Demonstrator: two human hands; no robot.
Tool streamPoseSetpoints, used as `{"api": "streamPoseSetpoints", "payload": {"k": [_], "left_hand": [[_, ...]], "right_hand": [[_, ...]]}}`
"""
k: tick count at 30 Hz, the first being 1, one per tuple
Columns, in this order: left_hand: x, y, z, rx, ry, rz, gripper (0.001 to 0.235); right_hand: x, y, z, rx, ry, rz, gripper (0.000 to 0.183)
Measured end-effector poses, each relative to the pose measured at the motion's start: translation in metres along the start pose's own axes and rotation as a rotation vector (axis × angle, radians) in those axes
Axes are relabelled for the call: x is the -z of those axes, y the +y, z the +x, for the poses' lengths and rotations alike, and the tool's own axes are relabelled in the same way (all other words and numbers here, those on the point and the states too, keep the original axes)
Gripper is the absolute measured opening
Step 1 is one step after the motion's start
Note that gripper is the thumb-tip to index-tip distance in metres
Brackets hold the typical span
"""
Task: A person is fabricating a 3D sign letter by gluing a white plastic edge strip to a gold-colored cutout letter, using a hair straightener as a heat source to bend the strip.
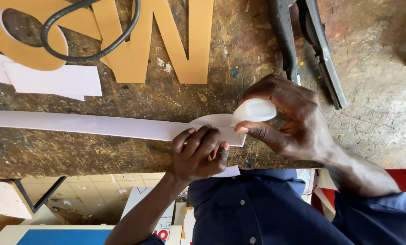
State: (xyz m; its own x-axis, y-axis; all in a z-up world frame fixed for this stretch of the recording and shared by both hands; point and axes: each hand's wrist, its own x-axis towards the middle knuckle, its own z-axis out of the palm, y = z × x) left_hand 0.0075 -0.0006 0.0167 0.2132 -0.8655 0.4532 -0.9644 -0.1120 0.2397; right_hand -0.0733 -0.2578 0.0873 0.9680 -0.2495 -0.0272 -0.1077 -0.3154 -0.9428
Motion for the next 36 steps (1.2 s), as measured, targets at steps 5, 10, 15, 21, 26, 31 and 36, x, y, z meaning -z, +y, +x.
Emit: {"api": "streamPoseSetpoints", "payload": {"k": [5, 10, 15, 21, 26, 31, 36], "left_hand": [[0.0, 0.001, -0.001, 0.001, -0.004, 0.003, 0.025], [0.0, 0.0, 0.0, -0.003, -0.003, -0.003, 0.024], [0.001, 0.0, -0.001, -0.003, -0.016, -0.005, 0.026], [0.0, 0.0, 0.0, 0.003, -0.001, -0.003, 0.026], [0.001, -0.001, -0.005, -0.007, -0.022, -0.01, 0.035], [-0.006, 0.001, -0.008, -0.001, 0.037, 0.005, 0.041], [0.008, 0.003, 0.008, -0.029, 0.038, -0.019, 0.021]], "right_hand": [[0.001, -0.002, 0.0, -0.014, -0.01, -0.017, 0.037], [0.006, -0.004, 0.001, 0.012, -0.027, -0.077, 0.038], [0.006, -0.007, 0.004, 0.028, -0.053, -0.042, 0.036], [0.005, -0.004, 0.002, 0.022, -0.041, -0.022, 0.037], [-0.001, 0.019, -0.014, 0.006, 0.082, 0.141, 0.045], [0.004, 0.007, -0.014, -0.033, 0.26, 0.359, 0.048], [0.007, 0.015, -0.021, 0.03, 0.144, 0.103, 0.053]]}}
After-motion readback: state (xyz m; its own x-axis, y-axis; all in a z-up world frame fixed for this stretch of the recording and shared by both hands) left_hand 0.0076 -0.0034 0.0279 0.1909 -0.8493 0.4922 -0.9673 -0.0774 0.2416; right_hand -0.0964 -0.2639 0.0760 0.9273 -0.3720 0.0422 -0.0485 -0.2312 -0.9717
